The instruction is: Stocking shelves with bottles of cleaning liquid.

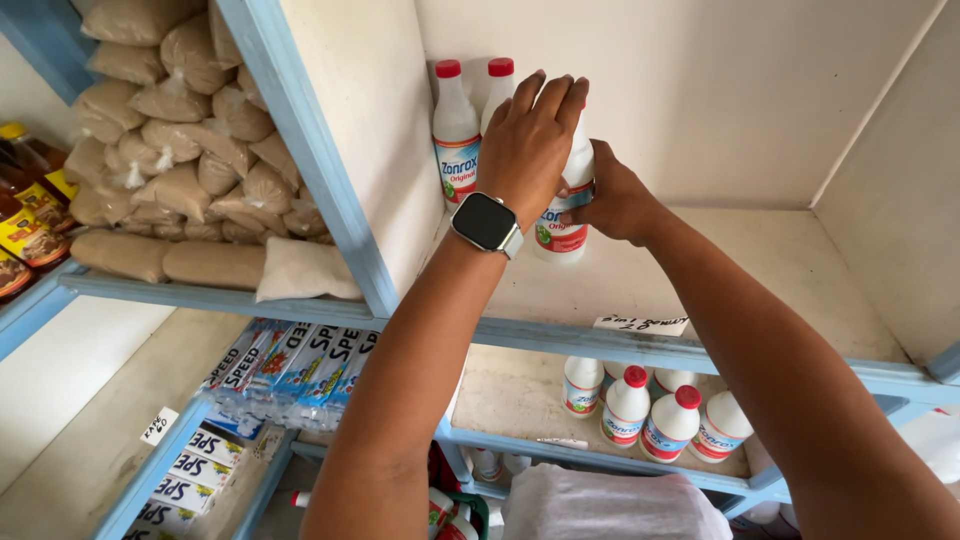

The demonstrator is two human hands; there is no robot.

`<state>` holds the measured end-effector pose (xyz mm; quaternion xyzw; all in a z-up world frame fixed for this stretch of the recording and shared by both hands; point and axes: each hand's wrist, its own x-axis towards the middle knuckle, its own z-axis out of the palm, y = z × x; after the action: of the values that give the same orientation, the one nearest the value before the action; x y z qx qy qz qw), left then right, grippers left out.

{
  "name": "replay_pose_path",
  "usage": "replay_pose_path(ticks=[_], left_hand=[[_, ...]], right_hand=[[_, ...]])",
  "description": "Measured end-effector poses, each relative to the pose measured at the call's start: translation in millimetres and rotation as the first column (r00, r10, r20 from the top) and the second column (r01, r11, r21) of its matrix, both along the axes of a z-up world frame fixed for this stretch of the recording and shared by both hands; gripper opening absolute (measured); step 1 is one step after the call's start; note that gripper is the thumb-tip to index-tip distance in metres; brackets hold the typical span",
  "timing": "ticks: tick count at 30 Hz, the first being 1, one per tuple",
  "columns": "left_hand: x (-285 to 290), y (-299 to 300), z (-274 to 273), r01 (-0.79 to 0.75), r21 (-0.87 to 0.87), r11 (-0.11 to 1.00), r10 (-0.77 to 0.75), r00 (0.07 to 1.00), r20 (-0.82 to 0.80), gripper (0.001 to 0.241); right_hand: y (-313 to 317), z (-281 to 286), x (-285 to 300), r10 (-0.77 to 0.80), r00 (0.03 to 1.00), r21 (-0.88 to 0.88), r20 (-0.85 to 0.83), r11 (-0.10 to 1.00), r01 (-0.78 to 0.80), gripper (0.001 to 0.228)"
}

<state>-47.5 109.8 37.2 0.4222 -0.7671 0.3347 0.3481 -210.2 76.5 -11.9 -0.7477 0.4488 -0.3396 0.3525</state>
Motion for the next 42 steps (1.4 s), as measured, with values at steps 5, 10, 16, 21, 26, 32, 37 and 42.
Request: replay_pose_path(ticks=[5, 10, 16, 21, 26, 32, 37, 42], left_hand=[[-1, -23, -1, -0.073, -0.031, 0.997, 0.073, 0.997, 0.023, 0.061], [-6, -42, 1, -0.114, -0.035, 0.993, 0.114, 0.993, 0.022, 0.059], [-7, -65, -10, -0.128, -0.059, 0.99, 0.129, 0.992, 0.007, 0.054], [-8, -96, -21, -0.181, -0.09, 0.979, 0.181, 0.983, -0.002, 0.069], [-14, -80, -3, -0.215, 0.055, 0.975, 0.214, 0.977, 0.023, 0.101], [-15, -92, -9, -0.175, 0.086, 0.981, 0.178, 0.983, -0.038, 0.101], [-4, -87, -5, -0.144, 0.089, 0.986, 0.146, 0.989, -0.013, 0.104], [-2, -89, -3, -0.171, 0.1, 0.98, 0.172, 0.985, 0.004, 0.107]], right_hand=[[-23, -4, -2, 0.005, 1.0, -0.035, -0.009, 0.999, -0.006, 0.1], [-51, -2, -1, -0.073, 0.994, -0.121, -0.08, 0.991, 0.063, 0.104], [-56, -4, 3, 0.023, 0.999, -0.015, -0.027, 1.0, -0.024, 0.097], [-69, -11, 4, -0.059, 0.997, -0.036, -0.044, 0.998, 0.057, 0.091], [-78, -36, 0, -0.084, 0.986, -0.015, 0.144, 0.996, 0.087, 0.087], [-75, -57, 6, -0.234, 0.96, 0.214, 0.15, 0.956, 0.2, 0.08], [-79, -75, 18, -0.214, 0.971, 0.008, 0.109, 0.977, 0.214, 0.092], [-61, -56, 23, -0.339, 0.94, -0.041, 0.036, 0.939, 0.341, 0.085]])
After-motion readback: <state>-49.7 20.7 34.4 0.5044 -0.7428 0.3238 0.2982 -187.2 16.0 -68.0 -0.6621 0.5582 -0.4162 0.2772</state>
